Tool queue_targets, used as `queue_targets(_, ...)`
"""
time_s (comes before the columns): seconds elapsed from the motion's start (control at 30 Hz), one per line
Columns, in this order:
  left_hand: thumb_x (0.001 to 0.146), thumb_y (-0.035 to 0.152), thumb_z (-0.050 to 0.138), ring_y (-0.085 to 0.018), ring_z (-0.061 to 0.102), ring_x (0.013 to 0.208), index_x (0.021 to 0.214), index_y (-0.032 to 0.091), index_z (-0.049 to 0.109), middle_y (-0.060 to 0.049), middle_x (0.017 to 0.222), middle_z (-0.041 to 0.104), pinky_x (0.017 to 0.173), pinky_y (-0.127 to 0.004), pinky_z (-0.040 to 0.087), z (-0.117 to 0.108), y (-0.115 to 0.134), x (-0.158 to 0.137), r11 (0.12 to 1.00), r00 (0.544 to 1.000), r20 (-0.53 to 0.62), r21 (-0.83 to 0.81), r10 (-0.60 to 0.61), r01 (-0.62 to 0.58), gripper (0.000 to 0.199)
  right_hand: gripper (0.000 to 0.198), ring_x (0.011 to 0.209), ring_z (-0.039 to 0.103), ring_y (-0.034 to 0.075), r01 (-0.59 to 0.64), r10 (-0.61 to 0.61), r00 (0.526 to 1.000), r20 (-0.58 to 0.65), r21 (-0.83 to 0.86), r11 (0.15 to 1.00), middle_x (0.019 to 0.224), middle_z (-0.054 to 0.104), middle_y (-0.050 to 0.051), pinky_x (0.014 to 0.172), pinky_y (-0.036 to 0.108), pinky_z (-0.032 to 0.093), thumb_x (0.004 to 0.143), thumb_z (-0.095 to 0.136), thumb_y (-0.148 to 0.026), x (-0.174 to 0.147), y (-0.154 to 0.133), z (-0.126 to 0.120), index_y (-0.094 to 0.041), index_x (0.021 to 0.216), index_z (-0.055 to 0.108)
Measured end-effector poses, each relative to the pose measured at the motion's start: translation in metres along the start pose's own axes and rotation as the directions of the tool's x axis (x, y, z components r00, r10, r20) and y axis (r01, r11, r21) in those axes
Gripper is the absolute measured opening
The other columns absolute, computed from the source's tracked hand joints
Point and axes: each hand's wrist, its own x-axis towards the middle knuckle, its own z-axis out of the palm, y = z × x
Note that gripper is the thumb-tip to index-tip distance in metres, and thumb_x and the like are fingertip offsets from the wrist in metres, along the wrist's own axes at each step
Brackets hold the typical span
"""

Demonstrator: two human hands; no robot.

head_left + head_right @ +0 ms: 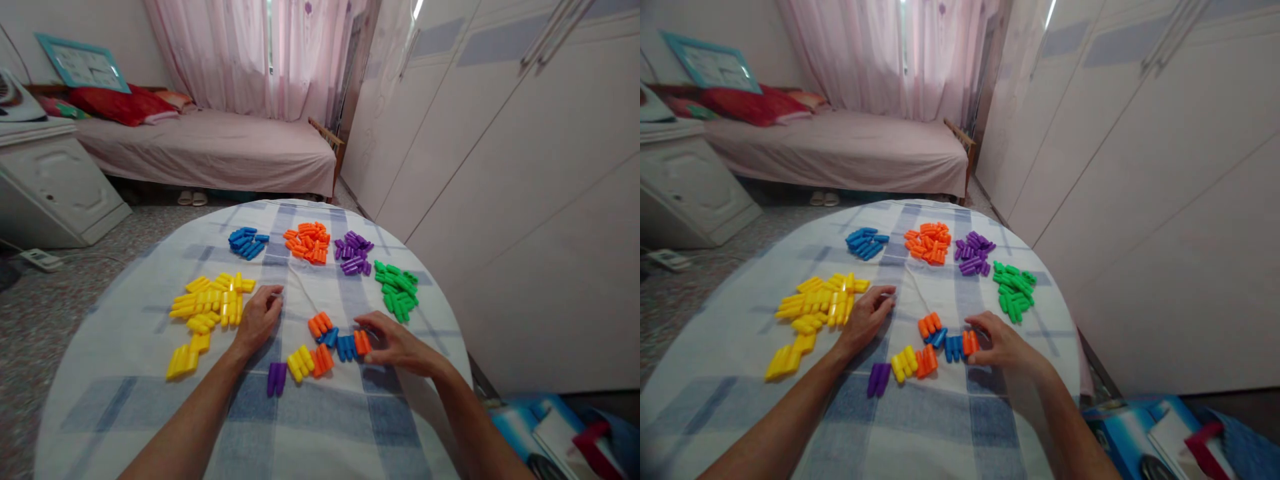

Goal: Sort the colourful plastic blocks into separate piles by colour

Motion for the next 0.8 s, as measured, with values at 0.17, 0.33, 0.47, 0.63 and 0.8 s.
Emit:
queue_targets(0.17, 0.082, 0.031, 0.047, -0.017, 0.063, 0.082, 0.106, 0.016, 0.061, -0.007, 0.099, 0.066, 0.076, -0.032, 0.049, 0.000, -0.004, 0.000, 1.000, 1.000, -0.001, 0.003, -0.006, 0.006, 0.031, 0.041, 0.087, 0.056, 0.018, -0.009, 0.002, 0.996, -0.092, -0.072, 0.997, 0.100, 0.060, 0.005, 0.079, 0.031, 0.046, 0.074, 0.066, -0.029, 0.008, -0.007, 0.009, -0.020, 0.113, 0.062)
queue_targets(0.33, 0.083, 0.031, 0.046, -0.018, 0.063, 0.084, 0.107, 0.017, 0.060, -0.007, 0.100, 0.066, 0.077, -0.032, 0.049, 0.001, -0.005, 0.000, 1.000, 1.000, 0.011, 0.001, -0.008, 0.008, 0.031, 0.041, 0.095, 0.056, 0.019, 0.076, -0.113, 0.958, -0.264, -0.147, 0.986, 0.106, 0.061, 0.007, 0.082, 0.031, 0.046, 0.078, 0.062, -0.028, 0.067, -0.012, -0.001, -0.018, 0.118, 0.059)
queue_targets(0.47, 0.083, 0.030, 0.046, -0.018, 0.063, 0.085, 0.107, 0.017, 0.059, -0.007, 0.100, 0.066, 0.077, -0.032, 0.049, 0.000, -0.002, 0.000, 1.000, 1.000, 0.015, -0.008, -0.016, 0.016, 0.030, 0.041, 0.099, 0.056, 0.020, 0.137, -0.256, 0.894, -0.368, -0.319, 0.938, 0.107, 0.061, 0.009, 0.092, 0.035, 0.042, 0.076, 0.065, -0.025, 0.143, -0.022, -0.004, -0.015, 0.116, 0.060)
queue_targets(0.63, 0.084, 0.028, 0.046, -0.017, 0.062, 0.083, 0.106, 0.017, 0.060, -0.007, 0.100, 0.065, 0.077, -0.032, 0.049, -0.002, 0.000, -0.001, 1.000, 1.000, 0.016, -0.007, -0.013, 0.014, 0.028, 0.044, 0.108, 0.054, 0.023, 0.116, -0.277, 0.846, -0.456, -0.350, 0.930, 0.116, 0.059, 0.012, 0.096, 0.037, 0.040, 0.076, 0.065, -0.026, 0.208, -0.036, -0.002, -0.015, 0.118, 0.058)
queue_targets(0.8, 0.084, 0.026, 0.046, -0.016, 0.061, 0.083, 0.105, 0.016, 0.060, -0.006, 0.098, 0.065, 0.078, -0.031, 0.048, -0.002, 0.004, -0.002, 1.000, 1.000, 0.006, -0.005, -0.008, 0.008, 0.027, 0.037, 0.095, 0.058, 0.019, 0.161, -0.259, 0.793, -0.551, -0.221, 0.962, 0.111, 0.061, 0.011, 0.087, 0.034, 0.046, 0.080, 0.055, -0.025, 0.183, -0.027, 0.003, -0.013, 0.114, 0.061)
